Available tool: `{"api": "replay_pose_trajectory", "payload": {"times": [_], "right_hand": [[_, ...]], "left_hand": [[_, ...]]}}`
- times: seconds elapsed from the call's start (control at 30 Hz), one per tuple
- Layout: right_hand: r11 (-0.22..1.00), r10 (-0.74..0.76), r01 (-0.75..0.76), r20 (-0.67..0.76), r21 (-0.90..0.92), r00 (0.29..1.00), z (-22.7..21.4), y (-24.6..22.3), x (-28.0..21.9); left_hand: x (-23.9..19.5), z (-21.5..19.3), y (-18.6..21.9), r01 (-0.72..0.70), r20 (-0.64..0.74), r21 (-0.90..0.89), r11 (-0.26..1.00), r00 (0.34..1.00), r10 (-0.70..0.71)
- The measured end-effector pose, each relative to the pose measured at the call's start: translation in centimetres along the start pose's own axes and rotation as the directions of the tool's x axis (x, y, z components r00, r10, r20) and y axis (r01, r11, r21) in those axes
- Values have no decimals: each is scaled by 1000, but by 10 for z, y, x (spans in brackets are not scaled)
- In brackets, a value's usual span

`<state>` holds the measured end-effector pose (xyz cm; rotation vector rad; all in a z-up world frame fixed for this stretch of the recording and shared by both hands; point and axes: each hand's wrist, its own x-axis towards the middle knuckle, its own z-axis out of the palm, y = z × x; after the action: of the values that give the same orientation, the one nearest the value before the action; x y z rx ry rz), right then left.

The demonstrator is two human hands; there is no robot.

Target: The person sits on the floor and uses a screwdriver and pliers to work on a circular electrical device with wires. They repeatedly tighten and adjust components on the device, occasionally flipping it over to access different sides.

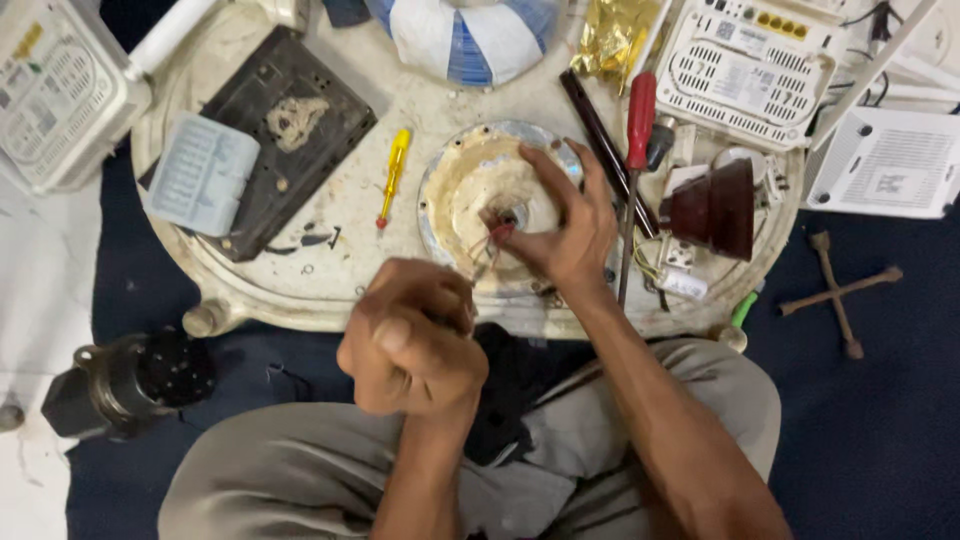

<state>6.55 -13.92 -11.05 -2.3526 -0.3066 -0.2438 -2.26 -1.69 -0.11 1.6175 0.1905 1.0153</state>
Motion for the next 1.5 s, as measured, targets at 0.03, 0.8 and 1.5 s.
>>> {"api": "replay_pose_trajectory", "payload": {"times": [0.03,0.8,1.5], "right_hand": [[999,-39,39,-9,4,999,-1,0,5],[975,-152,119,169,190,974,-10,12,10],[540,-187,59,51,839,981,-70,-88,-24]], "left_hand": [[3,1,0,-25,-14,-10,1000,1000,25],[77,-46,26,251,811,-150,956,584,-25],[24,-40,-129,623,340,235,746,666,-663]]}}
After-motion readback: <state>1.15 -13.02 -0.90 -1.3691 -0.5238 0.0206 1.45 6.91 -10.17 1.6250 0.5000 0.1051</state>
